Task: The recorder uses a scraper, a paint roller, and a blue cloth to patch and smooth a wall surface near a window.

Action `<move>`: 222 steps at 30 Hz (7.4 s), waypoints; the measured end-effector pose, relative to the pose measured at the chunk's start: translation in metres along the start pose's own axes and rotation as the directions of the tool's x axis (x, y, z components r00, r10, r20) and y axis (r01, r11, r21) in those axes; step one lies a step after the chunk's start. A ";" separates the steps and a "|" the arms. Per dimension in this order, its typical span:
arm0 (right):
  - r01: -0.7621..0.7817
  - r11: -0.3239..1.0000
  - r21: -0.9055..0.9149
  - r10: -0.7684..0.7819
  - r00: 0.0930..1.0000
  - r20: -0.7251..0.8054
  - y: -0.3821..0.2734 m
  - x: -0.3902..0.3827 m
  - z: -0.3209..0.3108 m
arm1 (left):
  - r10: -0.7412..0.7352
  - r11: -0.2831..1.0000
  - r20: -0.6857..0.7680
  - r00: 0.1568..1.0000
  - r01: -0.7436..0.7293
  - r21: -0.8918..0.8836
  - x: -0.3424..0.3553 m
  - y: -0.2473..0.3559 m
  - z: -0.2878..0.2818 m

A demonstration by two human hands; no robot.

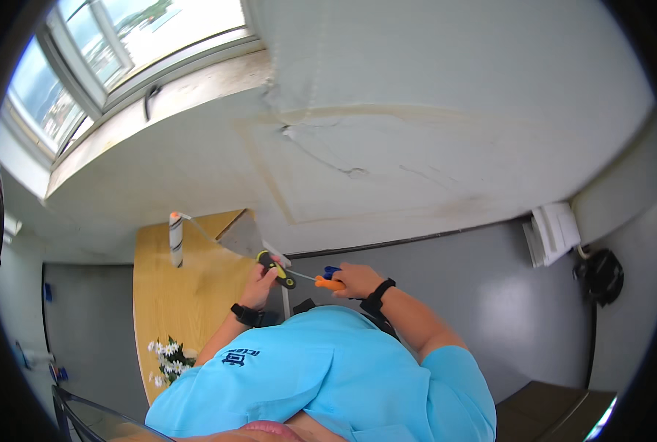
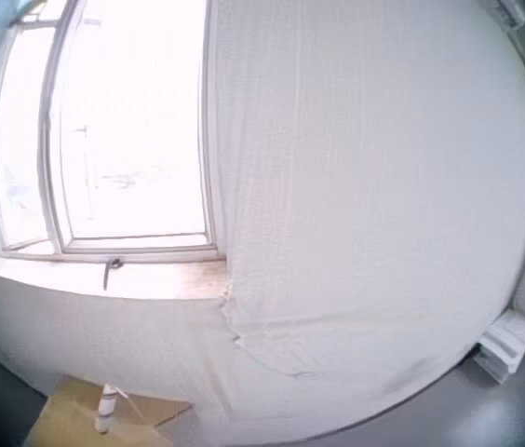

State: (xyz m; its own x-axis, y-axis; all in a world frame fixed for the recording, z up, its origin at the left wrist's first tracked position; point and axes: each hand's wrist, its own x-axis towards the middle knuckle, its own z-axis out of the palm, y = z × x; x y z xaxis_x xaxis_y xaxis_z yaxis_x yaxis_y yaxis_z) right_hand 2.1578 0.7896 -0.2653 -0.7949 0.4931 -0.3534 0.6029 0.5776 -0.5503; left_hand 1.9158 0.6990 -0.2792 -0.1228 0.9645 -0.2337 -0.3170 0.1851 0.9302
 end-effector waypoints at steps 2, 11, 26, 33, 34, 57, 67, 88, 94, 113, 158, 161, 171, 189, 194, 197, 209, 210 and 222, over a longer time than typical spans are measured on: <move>0.015 1.000 0.003 -0.015 1.000 -0.025 -0.006 0.002 -0.002 | -0.058 0.998 -0.055 0.997 0.058 -0.008 -0.002 0.004 -0.010; -0.039 0.997 -0.060 0.027 0.980 -0.195 -0.003 -0.016 0.004 | -0.184 0.983 -0.117 0.976 0.180 -0.040 0.018 0.015 -0.040; -0.020 0.995 0.094 0.034 0.988 -0.152 -0.026 0.008 0.003 | -0.231 0.968 -0.145 0.962 0.213 -0.131 0.024 0.012 -0.085; -0.011 0.983 0.186 0.041 0.987 -0.158 -0.023 0.012 0.017 | -0.249 0.965 -0.116 0.962 0.237 -0.111 0.031 0.007 -0.092; 0.017 0.980 0.197 0.015 0.987 -0.161 -0.021 0.015 0.017 | -0.238 0.967 -0.107 0.965 0.225 -0.120 0.033 0.003 -0.096; -0.094 0.960 0.262 0.098 0.995 0.000 -0.026 0.037 0.021 | -0.340 0.935 -0.228 0.912 0.301 -0.188 0.029 0.002 -0.097; -0.053 0.937 0.344 0.033 0.997 0.062 -0.029 0.059 0.023 | -0.427 0.877 -0.174 0.887 0.359 -0.320 0.011 -0.013 -0.082; -0.068 0.887 0.457 0.220 0.932 -0.288 0.008 0.060 0.040 | -0.328 0.923 -0.242 0.913 0.255 -0.289 0.013 -0.038 -0.100; -0.285 0.792 0.541 0.460 0.860 -0.221 0.086 -0.004 0.065 | -0.393 0.908 -0.283 0.875 0.322 -0.266 0.026 -0.056 -0.108; 0.066 0.717 0.694 0.303 0.867 -0.396 0.018 0.000 -0.019 | -0.229 0.962 0.209 0.951 0.189 0.196 0.029 0.048 0.052; -0.300 0.045 0.953 0.996 -0.061 -0.066 0.294 -0.314 0.198 | -0.264 0.933 -0.198 0.944 0.198 -0.301 0.111 0.035 0.057; -0.485 0.063 0.872 0.992 -0.064 -0.108 0.314 -0.329 0.224 | -0.122 0.928 -0.197 0.973 0.041 -0.371 0.106 0.059 0.056; -0.109 0.061 0.992 0.993 0.109 -0.049 0.281 -0.250 0.159 | 0.219 0.587 0.051 0.974 -0.089 -0.805 0.099 0.101 0.076; -0.631 0.350 0.692 0.936 0.201 -0.290 0.318 -0.271 0.210 | 0.554 0.824 -0.582 0.595 -0.292 0.486 0.150 0.054 0.027; -0.551 0.338 0.763 0.941 0.206 -0.268 0.272 -0.247 0.158 | 0.604 0.755 -0.773 0.193 -0.450 0.477 0.141 0.115 0.067; -0.500 0.313 0.807 0.948 0.219 -0.232 0.249 -0.235 0.136 | 0.711 0.675 -0.699 0.080 -0.354 0.647 0.151 0.139 0.087; -0.369 0.243 0.897 0.965 0.190 -0.183 0.259 -0.244 0.160 | 0.795 0.599 -0.553 0.249 -0.462 0.654 0.187 0.151 0.121; -0.395 0.257 0.882 0.963 0.180 -0.200 0.266 -0.248 0.167 | 0.799 0.595 -0.548 0.248 -0.466 0.655 0.189 0.152 0.121; -0.341 0.204 0.918 0.972 0.181 -0.149 0.255 -0.243 0.157 | 0.866 0.500 -0.458 0.203 -0.390 0.773 0.182 0.147 0.097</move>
State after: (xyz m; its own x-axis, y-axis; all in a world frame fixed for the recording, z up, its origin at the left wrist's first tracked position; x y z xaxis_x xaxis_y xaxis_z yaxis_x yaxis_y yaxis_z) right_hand 2.4944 0.7153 -0.4386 0.4526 0.7474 -0.4863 0.3318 -0.6474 -0.6861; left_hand 1.9380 0.9197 -0.1571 -0.7298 0.2699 0.6282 0.6162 -0.1385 0.7753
